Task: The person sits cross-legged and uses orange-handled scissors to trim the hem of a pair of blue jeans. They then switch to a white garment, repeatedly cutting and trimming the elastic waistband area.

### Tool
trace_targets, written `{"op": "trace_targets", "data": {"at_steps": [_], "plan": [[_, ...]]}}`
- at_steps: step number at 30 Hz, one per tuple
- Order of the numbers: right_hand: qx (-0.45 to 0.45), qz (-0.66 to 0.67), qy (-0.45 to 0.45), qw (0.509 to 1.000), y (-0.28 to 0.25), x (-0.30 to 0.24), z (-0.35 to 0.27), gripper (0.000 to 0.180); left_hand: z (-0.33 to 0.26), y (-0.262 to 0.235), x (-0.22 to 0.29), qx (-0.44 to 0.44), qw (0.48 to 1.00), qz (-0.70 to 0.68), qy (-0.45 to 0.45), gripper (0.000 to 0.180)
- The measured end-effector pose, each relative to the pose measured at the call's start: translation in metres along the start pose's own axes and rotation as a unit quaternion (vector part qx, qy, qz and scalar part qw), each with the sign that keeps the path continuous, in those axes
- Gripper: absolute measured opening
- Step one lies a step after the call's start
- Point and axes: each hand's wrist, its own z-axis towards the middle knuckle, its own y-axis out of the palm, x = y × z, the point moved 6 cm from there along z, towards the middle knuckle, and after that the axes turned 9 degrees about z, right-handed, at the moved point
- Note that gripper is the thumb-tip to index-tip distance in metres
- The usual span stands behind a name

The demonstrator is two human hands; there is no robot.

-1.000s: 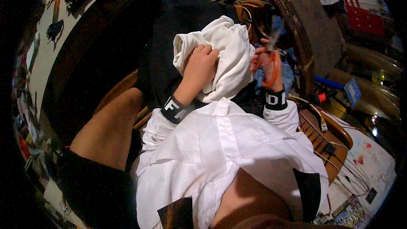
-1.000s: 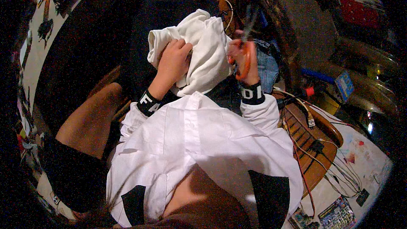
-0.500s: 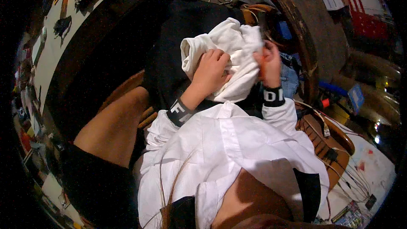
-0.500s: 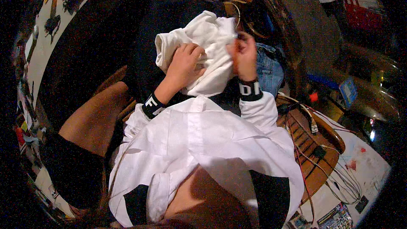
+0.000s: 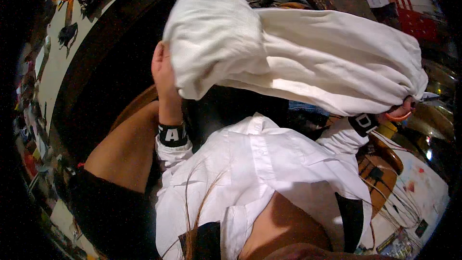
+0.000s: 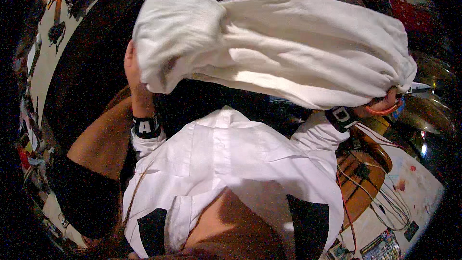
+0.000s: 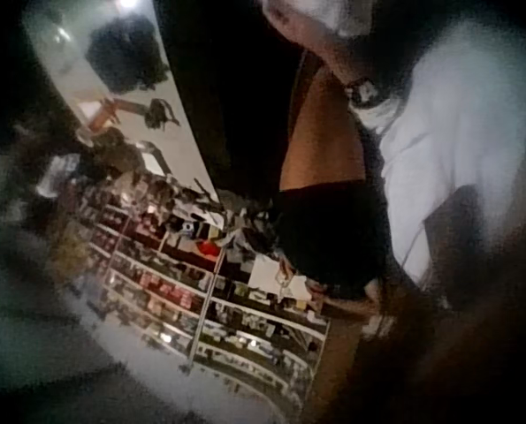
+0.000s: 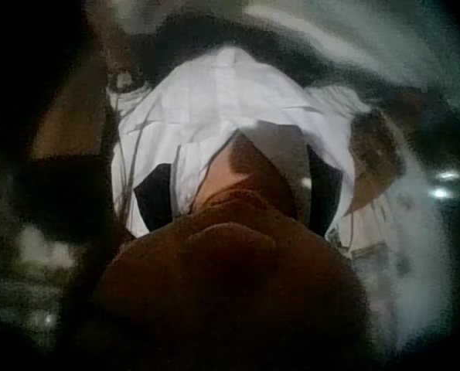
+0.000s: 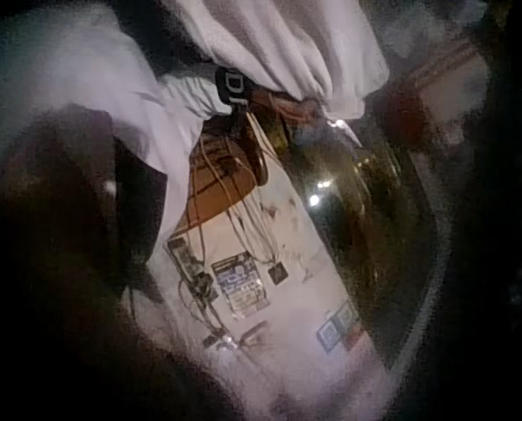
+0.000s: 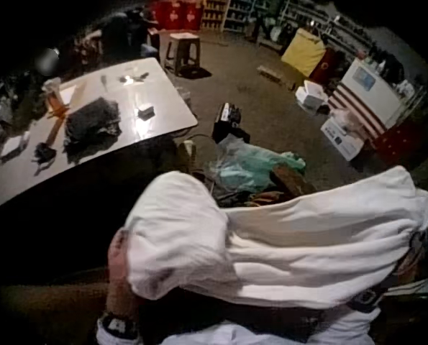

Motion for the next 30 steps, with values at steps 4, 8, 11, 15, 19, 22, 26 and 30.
{"op": "trace_targets", "data": {"at_steps": [4,8,11,15,19,22,26,30], "plan": [[0.002,-0.021,-0.022,1.0,-0.021,0.027,0.008,0.043,-0.028,-0.051,-0.039,0.115,0.99,-0.027,-0.072,0.027],[0.052,0.044,0.164,0.984,0.001,0.04,-0.006,0.04,-0.054,-0.078,-0.048,0.195,0.979,0.046,-0.049,0.031],[0.072,0.045,0.189,0.978,0.008,0.052,-0.008,0.037,-0.057,-0.053,-0.049,0.238,0.962,0.132,-0.006,0.031],[-0.02,0.049,0.12,0.991,-0.045,0.109,0.02,0.032,-0.033,-0.029,-0.023,0.129,0.91,0.374,0.125,0.043],[-0.107,-0.095,-0.031,0.989,-0.045,0.105,0.004,0.032,-0.031,0.003,-0.028,-0.128,0.768,0.586,0.224,0.058],[-0.168,-0.198,-0.18,0.949,-0.024,0.076,-0.01,0.038,-0.034,0.009,-0.017,-0.159,0.772,0.583,0.197,0.063],[-0.217,-0.255,-0.185,0.924,-0.014,0.069,-0.003,0.043,-0.042,0.005,-0.012,-0.194,0.761,0.579,0.219,0.061],[-0.216,-0.294,-0.219,0.905,-0.004,0.066,0.008,0.05,-0.048,0.001,-0.016,-0.14,0.696,0.635,0.306,0.024]]}}
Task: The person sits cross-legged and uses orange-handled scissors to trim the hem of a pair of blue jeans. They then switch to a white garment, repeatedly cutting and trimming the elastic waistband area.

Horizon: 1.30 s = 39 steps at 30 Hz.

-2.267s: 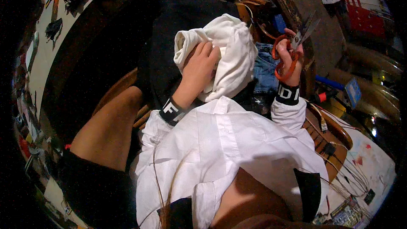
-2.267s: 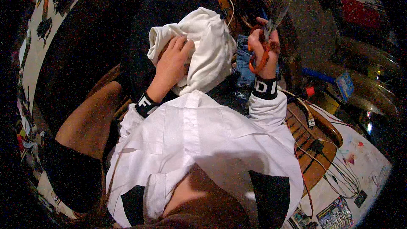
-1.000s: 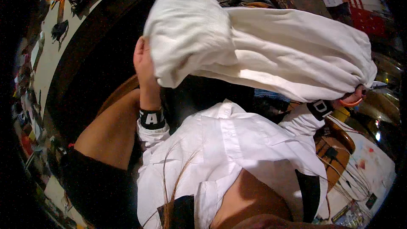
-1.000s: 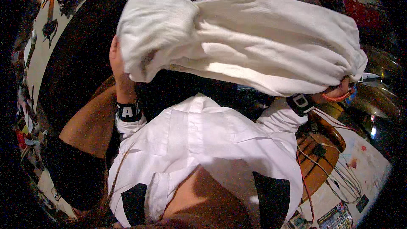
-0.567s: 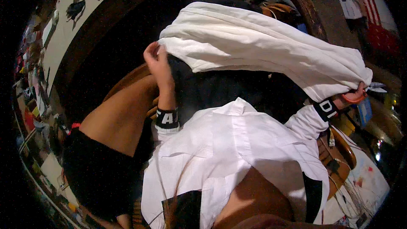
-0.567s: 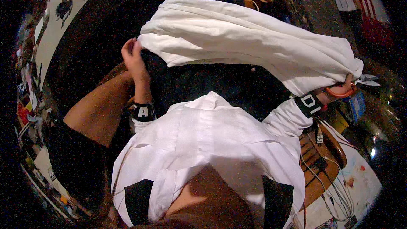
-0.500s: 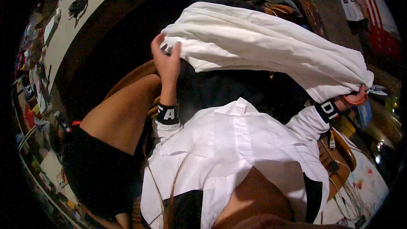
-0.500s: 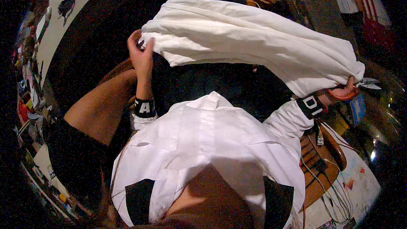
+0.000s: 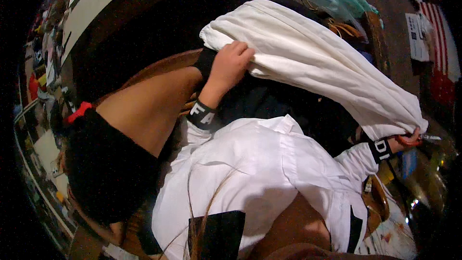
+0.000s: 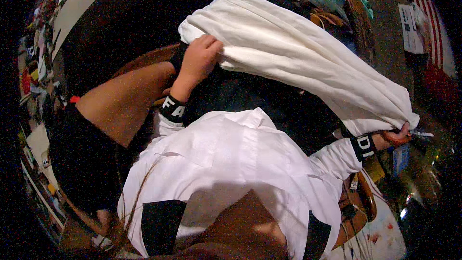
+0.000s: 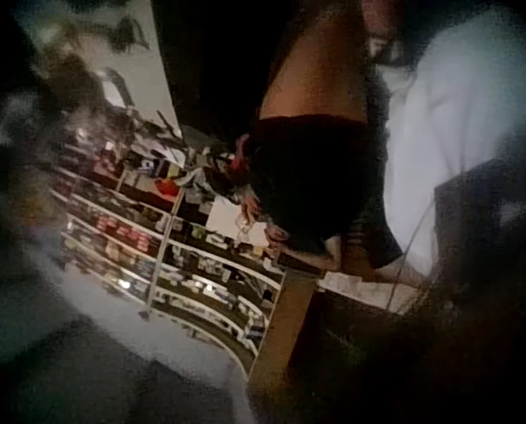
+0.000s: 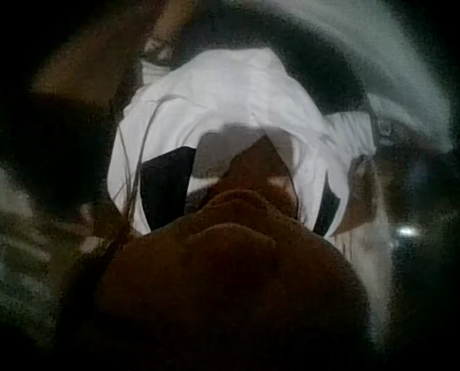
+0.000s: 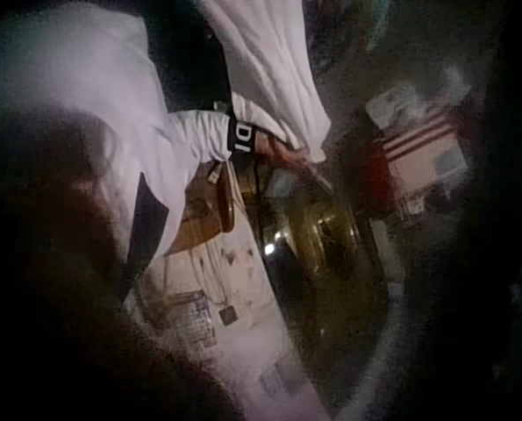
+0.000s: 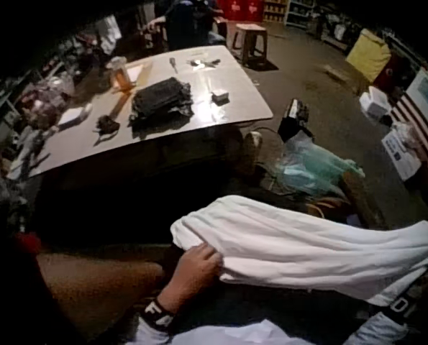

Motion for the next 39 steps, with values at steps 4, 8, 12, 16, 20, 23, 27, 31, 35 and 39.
{"op": "trace_targets", "data": {"at_steps": [4,8,12,16,20,23,27,31,35,39], "plan": [[0.006,0.042,0.061,0.997,0.001,-0.019,-0.005,0.05,0.009,-0.013,0.001,0.046,0.988,-0.145,0.029,0.026],[-0.006,0.066,0.083,0.994,0.01,-0.031,-0.004,0.05,0.008,-0.024,0.055,0.044,0.951,-0.293,0.086,0.03],[-0.015,0.084,0.092,0.992,0.015,-0.043,-0.003,0.05,-0.002,0.033,0.101,-0.151,0.944,-0.245,0.163,0.025],[-0.028,0.099,0.102,0.989,0.022,-0.052,0.001,0.05,0.002,0.033,0.1,-0.197,0.93,-0.264,0.163,0.023],[-0.032,0.118,0.118,0.985,0.027,-0.056,0.001,0.05,0.028,-0.004,0.043,-0.041,0.977,-0.209,0.031,0.03],[-0.045,0.12,0.121,0.984,0.031,-0.069,0.001,0.051,0.034,-0.019,-0.015,0.094,0.985,-0.044,-0.136,0.05],[-0.082,0.121,0.152,0.977,0.035,-0.093,0.002,0.052,0.029,-0.008,-0.065,0.052,0.95,-0.071,-0.299,0.069],[-0.102,0.116,0.124,0.98,0.037,-0.099,0.003,0.051,0.031,-0.012,-0.063,0.032,0.891,-0.153,-0.426,0.079],[-0.079,0.129,0.162,0.975,0.036,-0.073,-0.01,0.049,0.033,-0.035,-0.043,0.082,0.853,-0.337,-0.39,0.05],[-0.085,0.091,0.184,0.975,0.028,-0.081,-0.005,0.049,0.02,-0.09,0.028,-0.165,0.862,-0.478,-0.03,0.026]]}}
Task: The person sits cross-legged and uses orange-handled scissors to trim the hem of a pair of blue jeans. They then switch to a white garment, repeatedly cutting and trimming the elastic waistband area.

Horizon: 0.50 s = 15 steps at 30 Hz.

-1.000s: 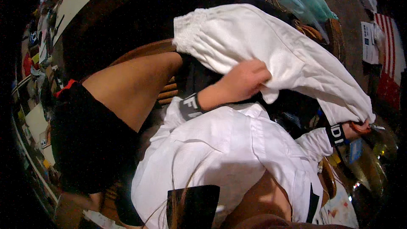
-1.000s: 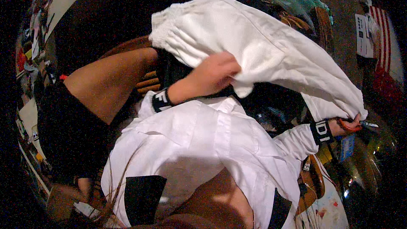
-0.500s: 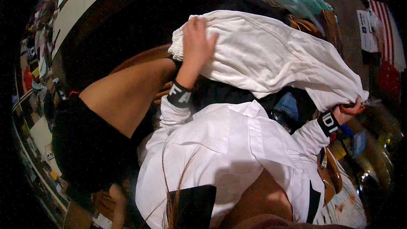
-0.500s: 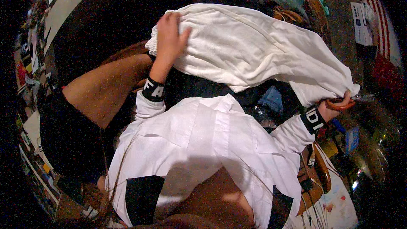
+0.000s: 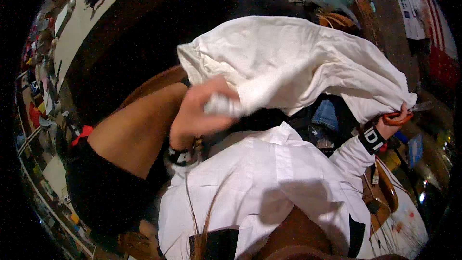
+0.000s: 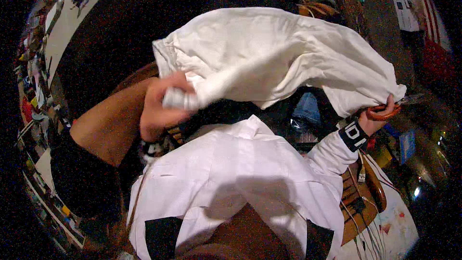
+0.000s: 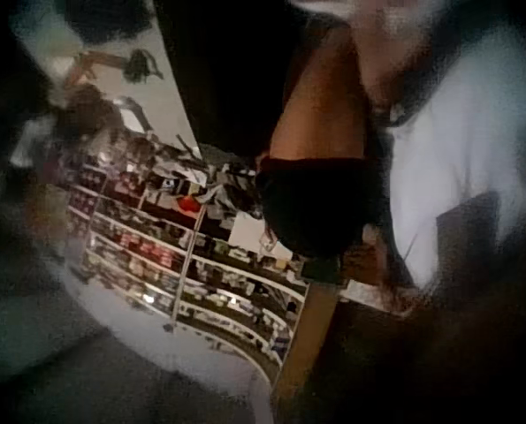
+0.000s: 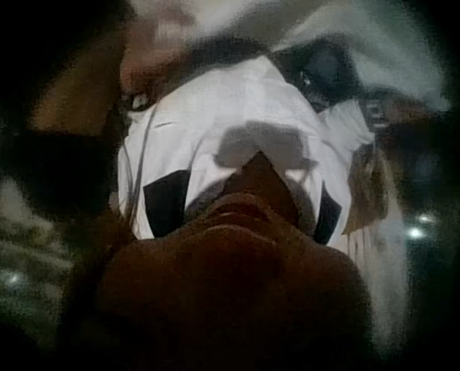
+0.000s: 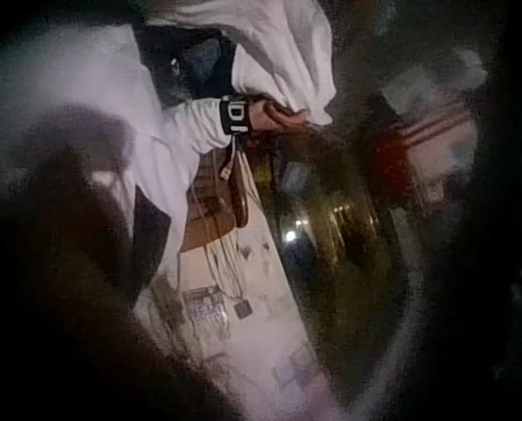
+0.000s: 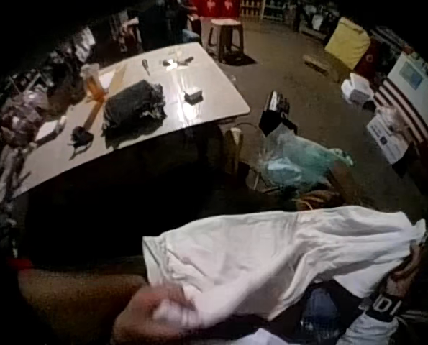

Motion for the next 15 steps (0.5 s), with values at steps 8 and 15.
{"op": "trace_targets", "data": {"at_steps": [8,15], "plan": [[0.008,-0.022,-0.051,0.998,0.006,-0.02,0.007,0.053,-0.06,0.021,-0.01,-0.24,0.968,0.009,-0.069,0.02],[-0.007,-0.074,-0.042,0.996,-0.01,-0.007,0.005,0.052,-0.052,0.034,-0.029,-0.259,0.954,0.091,-0.119,0.035]]}}
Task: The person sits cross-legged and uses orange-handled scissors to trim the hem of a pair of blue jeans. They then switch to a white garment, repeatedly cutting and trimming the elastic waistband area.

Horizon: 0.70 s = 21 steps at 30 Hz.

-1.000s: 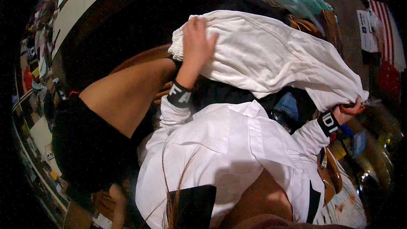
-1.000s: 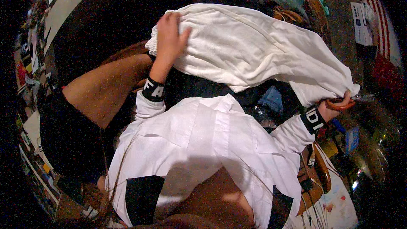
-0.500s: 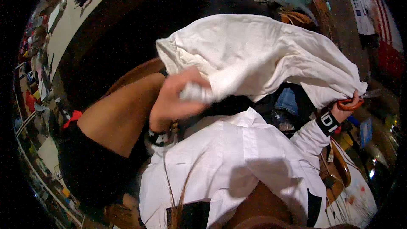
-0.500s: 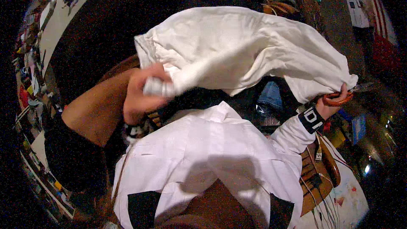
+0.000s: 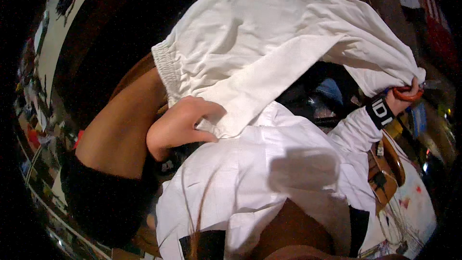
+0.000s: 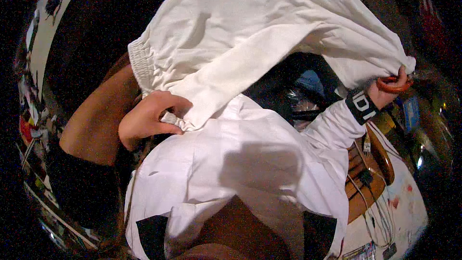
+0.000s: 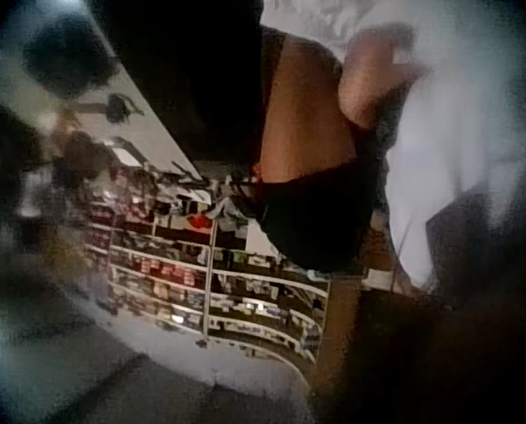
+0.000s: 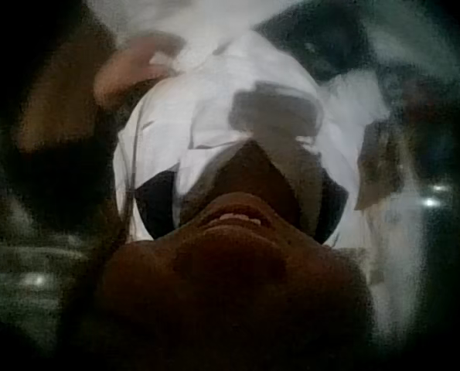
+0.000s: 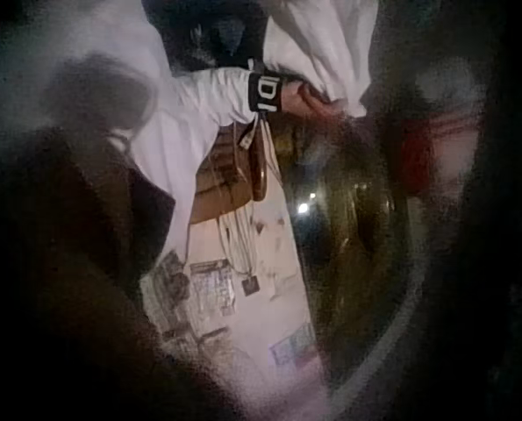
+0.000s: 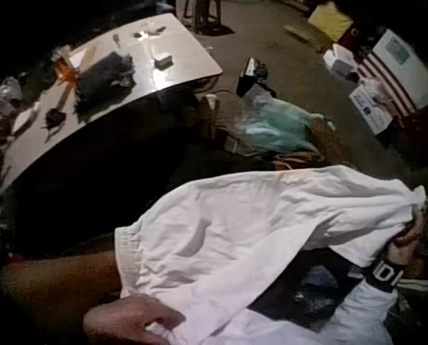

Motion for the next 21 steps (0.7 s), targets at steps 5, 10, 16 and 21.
{"op": "trace_targets", "data": {"at_steps": [5,10,16,21], "plan": [[0.039,0.148,-0.08,0.985,0.008,0.006,0.028,0.046,-0.021,0.028,-0.049,0.0,0.974,0.157,-0.164,0.031],[0.087,0.29,0.04,0.952,0.029,0.039,0.124,0.043,-0.036,0.036,-0.071,0.011,0.968,0.248,-0.044,0.016],[0.118,0.358,0.108,0.92,0.056,0.03,0.17,0.042,-0.05,-0.022,0.064,0.07,0.968,0.062,0.231,0.012],[0.121,0.359,0.11,0.919,0.063,0.026,0.198,0.041,-0.015,0.003,0.016,0.044,0.99,0.083,0.101,0.015]]}}
